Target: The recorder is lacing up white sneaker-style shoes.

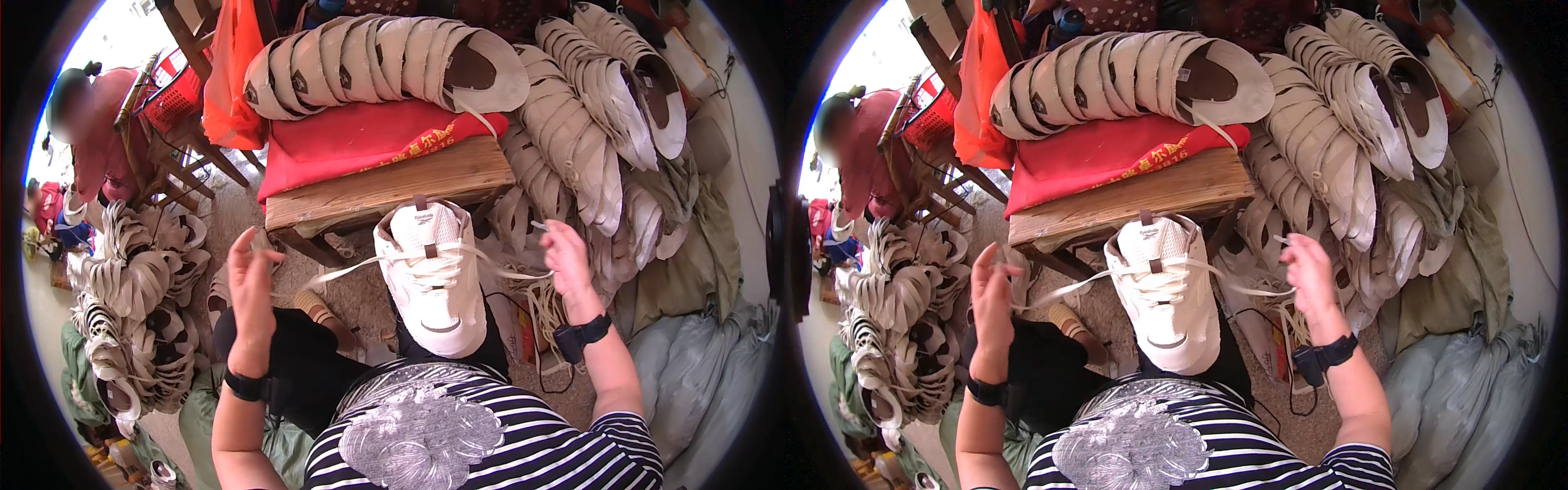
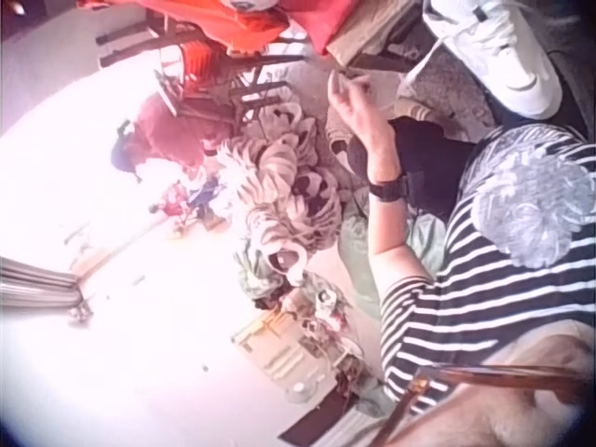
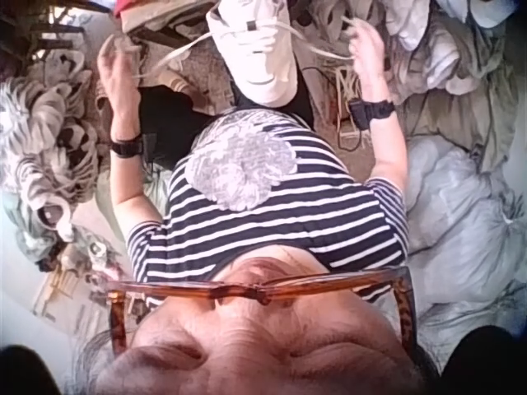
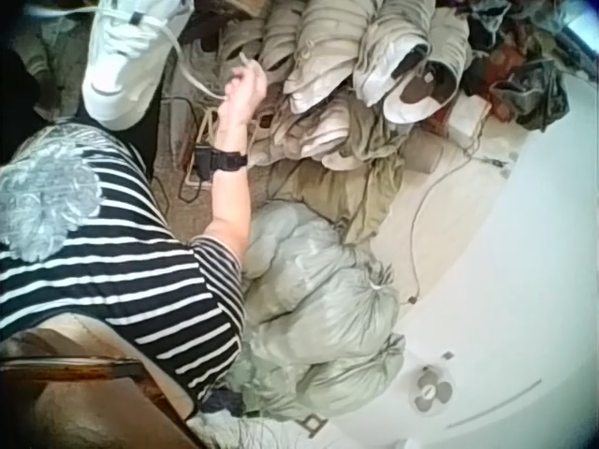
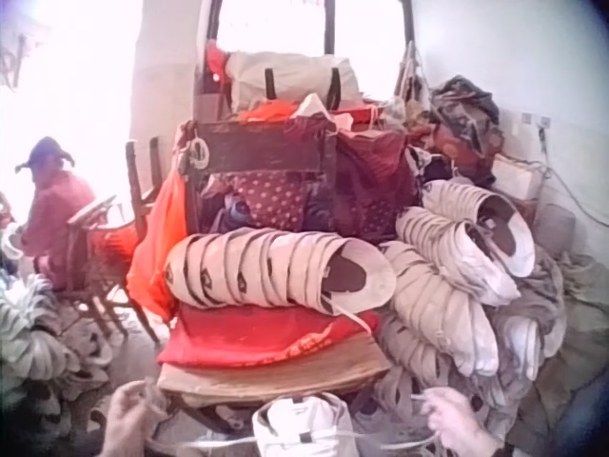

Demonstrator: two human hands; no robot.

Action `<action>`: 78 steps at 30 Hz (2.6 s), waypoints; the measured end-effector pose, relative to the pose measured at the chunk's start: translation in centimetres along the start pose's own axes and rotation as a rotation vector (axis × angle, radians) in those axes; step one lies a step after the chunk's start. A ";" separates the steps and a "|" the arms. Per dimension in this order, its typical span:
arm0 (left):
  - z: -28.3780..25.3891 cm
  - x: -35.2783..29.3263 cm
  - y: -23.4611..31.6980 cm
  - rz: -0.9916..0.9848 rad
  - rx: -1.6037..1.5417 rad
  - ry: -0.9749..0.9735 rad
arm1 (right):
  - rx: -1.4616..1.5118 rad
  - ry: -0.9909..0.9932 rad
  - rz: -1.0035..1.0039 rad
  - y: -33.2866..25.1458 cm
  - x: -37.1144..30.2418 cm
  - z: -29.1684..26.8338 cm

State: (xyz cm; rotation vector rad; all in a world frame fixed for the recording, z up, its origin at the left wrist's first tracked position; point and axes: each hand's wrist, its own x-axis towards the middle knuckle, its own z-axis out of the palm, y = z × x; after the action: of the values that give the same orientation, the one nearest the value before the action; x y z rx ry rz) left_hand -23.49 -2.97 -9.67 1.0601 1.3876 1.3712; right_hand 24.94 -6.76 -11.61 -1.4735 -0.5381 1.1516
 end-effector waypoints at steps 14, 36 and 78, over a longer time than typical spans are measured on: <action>10.2 -3.8 -0.5 -0.245 -0.068 -0.493 | -0.588 -0.546 -0.237 -1.3 -4.1 9.7; 11.6 -2.4 0.2 0.274 0.598 -0.461 | -1.415 -0.662 -1.241 -5.3 -3.4 11.9; 14.5 1.4 8.3 0.561 -0.066 -0.368 | -0.414 -1.128 -0.235 -11.3 -6.5 19.2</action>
State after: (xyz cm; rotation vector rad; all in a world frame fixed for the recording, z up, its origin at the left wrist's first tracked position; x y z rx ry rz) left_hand -9.89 2.03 -1.33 1.6412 0.7966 1.4931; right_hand 8.55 0.00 3.32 -0.9083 -1.7474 1.6831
